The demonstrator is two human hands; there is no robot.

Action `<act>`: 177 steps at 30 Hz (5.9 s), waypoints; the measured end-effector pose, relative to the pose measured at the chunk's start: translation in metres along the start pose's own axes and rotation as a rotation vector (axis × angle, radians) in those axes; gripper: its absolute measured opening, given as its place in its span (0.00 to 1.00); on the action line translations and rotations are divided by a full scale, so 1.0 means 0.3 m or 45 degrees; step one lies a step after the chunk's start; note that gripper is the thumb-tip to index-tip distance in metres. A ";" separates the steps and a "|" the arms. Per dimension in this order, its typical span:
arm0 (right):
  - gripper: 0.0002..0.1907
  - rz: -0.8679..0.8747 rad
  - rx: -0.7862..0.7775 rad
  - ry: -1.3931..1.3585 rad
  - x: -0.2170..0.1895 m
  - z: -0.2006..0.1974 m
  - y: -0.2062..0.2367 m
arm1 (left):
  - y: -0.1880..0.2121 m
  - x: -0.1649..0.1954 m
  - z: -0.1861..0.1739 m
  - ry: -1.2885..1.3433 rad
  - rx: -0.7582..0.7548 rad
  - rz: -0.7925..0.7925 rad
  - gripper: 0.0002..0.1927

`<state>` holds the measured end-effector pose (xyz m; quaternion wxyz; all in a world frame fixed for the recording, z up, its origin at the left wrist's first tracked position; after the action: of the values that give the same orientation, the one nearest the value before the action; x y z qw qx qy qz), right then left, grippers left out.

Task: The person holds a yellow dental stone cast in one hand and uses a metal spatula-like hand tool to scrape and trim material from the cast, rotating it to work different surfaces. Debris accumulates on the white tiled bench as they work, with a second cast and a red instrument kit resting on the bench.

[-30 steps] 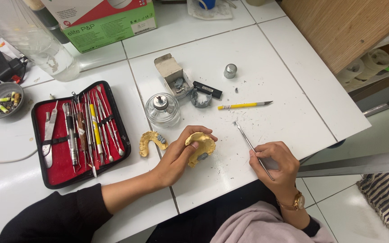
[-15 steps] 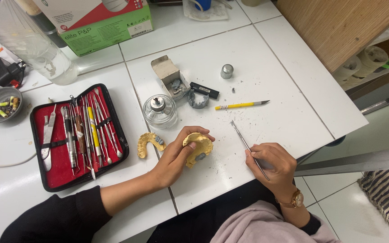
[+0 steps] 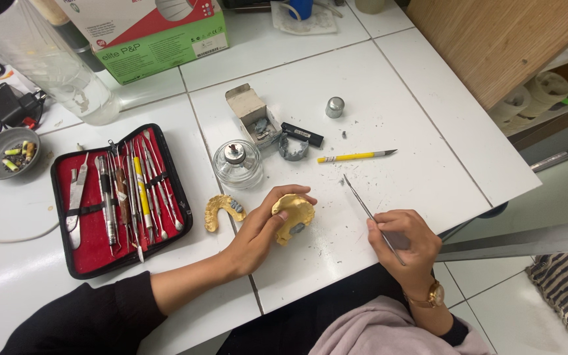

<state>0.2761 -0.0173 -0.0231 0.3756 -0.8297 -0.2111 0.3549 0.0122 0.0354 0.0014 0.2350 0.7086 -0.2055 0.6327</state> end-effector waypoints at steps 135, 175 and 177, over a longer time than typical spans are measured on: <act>0.14 -0.232 -0.034 -0.759 -0.085 -0.010 -0.206 | -0.005 -0.021 0.000 0.121 0.073 0.016 0.34; 0.11 -0.799 -0.440 -0.536 -0.073 0.333 -0.426 | -0.011 -0.086 0.009 0.152 0.084 -0.017 0.26; 0.12 -0.801 -0.443 -0.538 -0.069 0.337 -0.423 | -0.010 -0.090 0.007 0.158 0.083 -0.030 0.27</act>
<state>0.1762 0.0976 0.0368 0.2683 -0.6848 -0.5835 0.3444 0.0126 0.0366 -0.0258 0.2315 0.6776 -0.1616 0.6791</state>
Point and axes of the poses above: each hand's wrist, its own y-axis away from the middle knuckle, its own z-axis out of the palm, x = y × z, the point moved 3 cm from there along -y, towards the middle knuckle, and after that the axes turned 10 degrees about -z, right-handed, at the moved point
